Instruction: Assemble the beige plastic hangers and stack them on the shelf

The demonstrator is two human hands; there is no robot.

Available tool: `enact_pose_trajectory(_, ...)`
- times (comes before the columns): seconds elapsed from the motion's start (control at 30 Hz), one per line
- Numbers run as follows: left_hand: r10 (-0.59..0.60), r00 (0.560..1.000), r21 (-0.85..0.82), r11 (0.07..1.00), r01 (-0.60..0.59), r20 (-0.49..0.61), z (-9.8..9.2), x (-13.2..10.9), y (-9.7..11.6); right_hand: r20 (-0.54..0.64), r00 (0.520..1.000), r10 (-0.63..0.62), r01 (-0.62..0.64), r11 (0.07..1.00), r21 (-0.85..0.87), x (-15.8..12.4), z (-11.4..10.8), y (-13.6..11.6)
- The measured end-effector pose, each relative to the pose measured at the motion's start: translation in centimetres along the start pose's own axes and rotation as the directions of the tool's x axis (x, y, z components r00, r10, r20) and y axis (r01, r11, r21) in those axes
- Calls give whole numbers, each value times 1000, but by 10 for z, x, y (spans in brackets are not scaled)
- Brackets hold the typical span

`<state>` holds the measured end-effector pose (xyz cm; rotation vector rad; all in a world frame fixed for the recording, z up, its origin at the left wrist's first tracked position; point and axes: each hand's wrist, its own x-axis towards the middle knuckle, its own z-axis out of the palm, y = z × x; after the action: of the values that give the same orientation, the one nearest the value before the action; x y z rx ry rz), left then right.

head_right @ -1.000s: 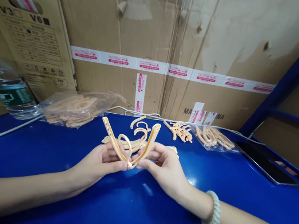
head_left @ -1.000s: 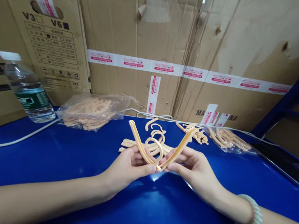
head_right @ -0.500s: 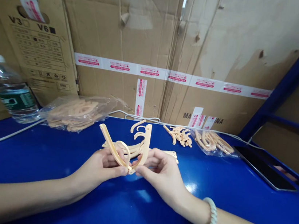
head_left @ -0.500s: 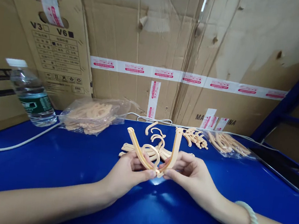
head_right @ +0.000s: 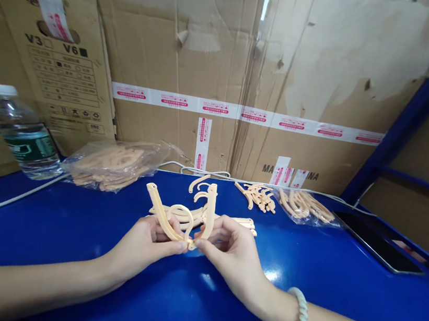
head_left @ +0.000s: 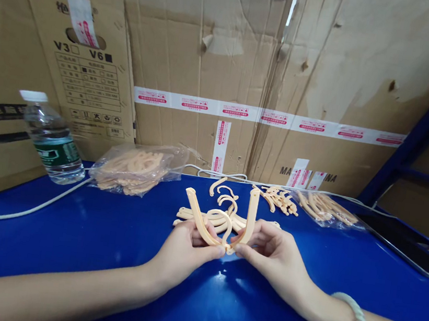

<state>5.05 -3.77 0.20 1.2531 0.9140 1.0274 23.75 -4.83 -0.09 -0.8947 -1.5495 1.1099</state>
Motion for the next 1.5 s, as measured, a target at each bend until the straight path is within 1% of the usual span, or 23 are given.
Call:
enact_pose_trajectory(0.13,4,1000,-3,1000,-4,-22,-1,0,0,-4,999,42,-41,998,48,2,-1,-1)
enact_pose_trajectory(0.3,44,998,8,999,-44,-39,0,0,-1,16,998,58,-60,991,117,4,-2,-1)
enact_pose_trajectory(0.43,17,1000,19,1000,-17,-6,1,1,-4,13,998,57,-58,990,127,4,-2,2)
enact_pose_trajectory(0.53,29,999,61,998,-31,22,1,2,-6,-8,999,48,-46,993,111,3,-1,1)
enact_pose_trajectory(0.67,58,998,117,991,-61,25,0,2,-7,-26,999,25,-23,996,90,1,-1,-4)
enact_pose_trajectory(0.83,55,995,114,991,-64,87,0,0,-3,-13,1000,0,1,998,69,-1,-1,-5)
enact_pose_trajectory(0.97,32,998,107,994,-38,59,0,-1,-2,18,1000,24,-25,998,58,-1,-1,-2)
enact_pose_trajectory(1.07,36,999,119,992,-40,37,1,-1,-2,10,1000,30,-31,997,74,-1,-2,-1)
enact_pose_trajectory(1.2,50,997,130,990,-58,59,1,-1,-3,-5,1000,8,-8,999,52,-2,-2,-4)
enact_pose_trajectory(1.37,46,997,100,994,-52,60,2,-2,-3,28,999,-19,21,999,-38,-5,-3,-6)
enact_pose_trajectory(1.5,43,998,107,993,-49,50,1,-2,-5,-8,999,-51,51,998,-27,-5,-3,-6)
